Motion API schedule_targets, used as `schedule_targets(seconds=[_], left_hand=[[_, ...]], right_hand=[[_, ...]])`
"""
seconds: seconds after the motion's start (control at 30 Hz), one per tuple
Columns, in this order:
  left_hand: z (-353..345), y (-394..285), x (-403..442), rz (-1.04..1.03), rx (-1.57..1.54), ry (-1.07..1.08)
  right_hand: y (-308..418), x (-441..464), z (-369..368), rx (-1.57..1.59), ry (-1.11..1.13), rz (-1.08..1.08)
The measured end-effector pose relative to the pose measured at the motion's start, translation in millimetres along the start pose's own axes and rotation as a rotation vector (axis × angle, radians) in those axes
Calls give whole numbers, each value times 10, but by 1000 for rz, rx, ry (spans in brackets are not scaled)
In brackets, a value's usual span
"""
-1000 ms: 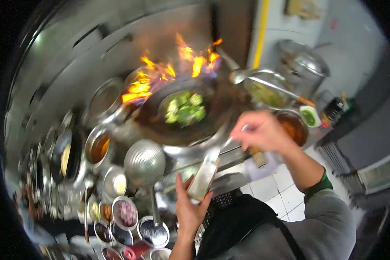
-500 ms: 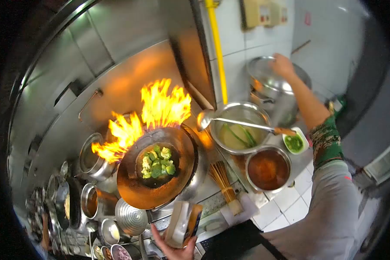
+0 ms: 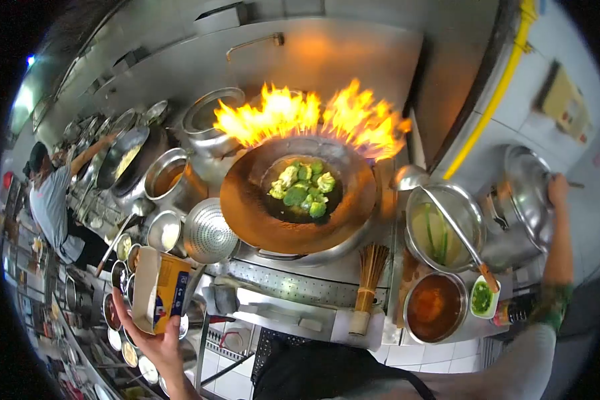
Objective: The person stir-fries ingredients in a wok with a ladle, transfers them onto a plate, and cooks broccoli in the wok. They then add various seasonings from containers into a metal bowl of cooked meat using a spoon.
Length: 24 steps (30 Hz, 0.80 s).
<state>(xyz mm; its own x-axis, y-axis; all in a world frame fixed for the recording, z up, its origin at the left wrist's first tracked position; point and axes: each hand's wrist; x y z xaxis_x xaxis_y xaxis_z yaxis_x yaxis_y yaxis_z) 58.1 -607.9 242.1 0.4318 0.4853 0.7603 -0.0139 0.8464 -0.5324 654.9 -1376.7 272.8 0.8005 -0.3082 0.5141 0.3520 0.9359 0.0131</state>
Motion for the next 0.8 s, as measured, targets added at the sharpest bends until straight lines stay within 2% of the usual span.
schedule_targets(seconds=[0.03, 0.1, 0.13, 0.2, 0.27, 0.3, 0.33, 0.4, 0.43, 0.5, 0.53, 0.6, 0.63, 0.67, 0.7, 0.73, 0.8], left_hand=[[34, 28, -18, -2, 38, -10], [72, 29, -62, 21, 49, -59], [70, 27, -88, 36, 17, -91], [133, 60, -208, 63, -6, -112], [154, -54, -277, 107, -25, -122], [206, -61, -347, 83, -11, -122], [256, -132, -362, 2, 63, -109], [424, -254, -579, 181, -12, -223], [555, -286, -686, 187, 15, -244], [840, -387, -894, 233, 70, -310], [982, -474, -982, 261, 104, -337], [1349, -567, -1240, 276, 215, -383], [1567, -610, -1374, 314, 360, -369], [1731, -683, -1503, 330, 461, -407], [1889, -771, -1639, 351, 560, -446], [1972, -911, -1654, 463, 465, -603], [2430, -985, -1979, 446, 739, -548]], right_hand=[[67, -81, 190, 51, -27, 23], [109, -329, 472, 233, -69, 262], [387, -489, 670, 357, 4, 272], [1209, -1188, 1270, 603, 147, 266], [2242, -1735, 1903, 442, 338, 357], [2686, -1893, 1965, 505, 420, 435], [3041, -1997, 1749, 703, 447, 549], [3906, -2312, 1593, 758, 425, 718], [4299, -2542, 1624, 784, 467, 773], [5042, -2859, 1288, 771, 408, 898], [5277, -3103, 1372, 748, 551, 854], [5907, -3284, 832, 580, 489, 968], [6041, -3445, 682, 675, 390, 1020], [6137, -3569, 593, 785, 480, 1042], [6256, -3619, 311, 909, 438, 1182], [6553, -3565, -134, 631, 525, 1149], [6837, -3353, -984, 497, 32, 1395]])
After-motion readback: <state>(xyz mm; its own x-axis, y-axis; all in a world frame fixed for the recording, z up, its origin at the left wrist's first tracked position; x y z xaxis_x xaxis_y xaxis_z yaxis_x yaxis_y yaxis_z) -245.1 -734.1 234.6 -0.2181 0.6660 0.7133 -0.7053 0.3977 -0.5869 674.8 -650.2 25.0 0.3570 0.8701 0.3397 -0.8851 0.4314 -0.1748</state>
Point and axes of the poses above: each hand's wrist, its own x-axis towards the middle knuckle, its own z-axis out of the back of the hand, y = z × x, and after that the axes turned 15 degrees about -z, right-handed
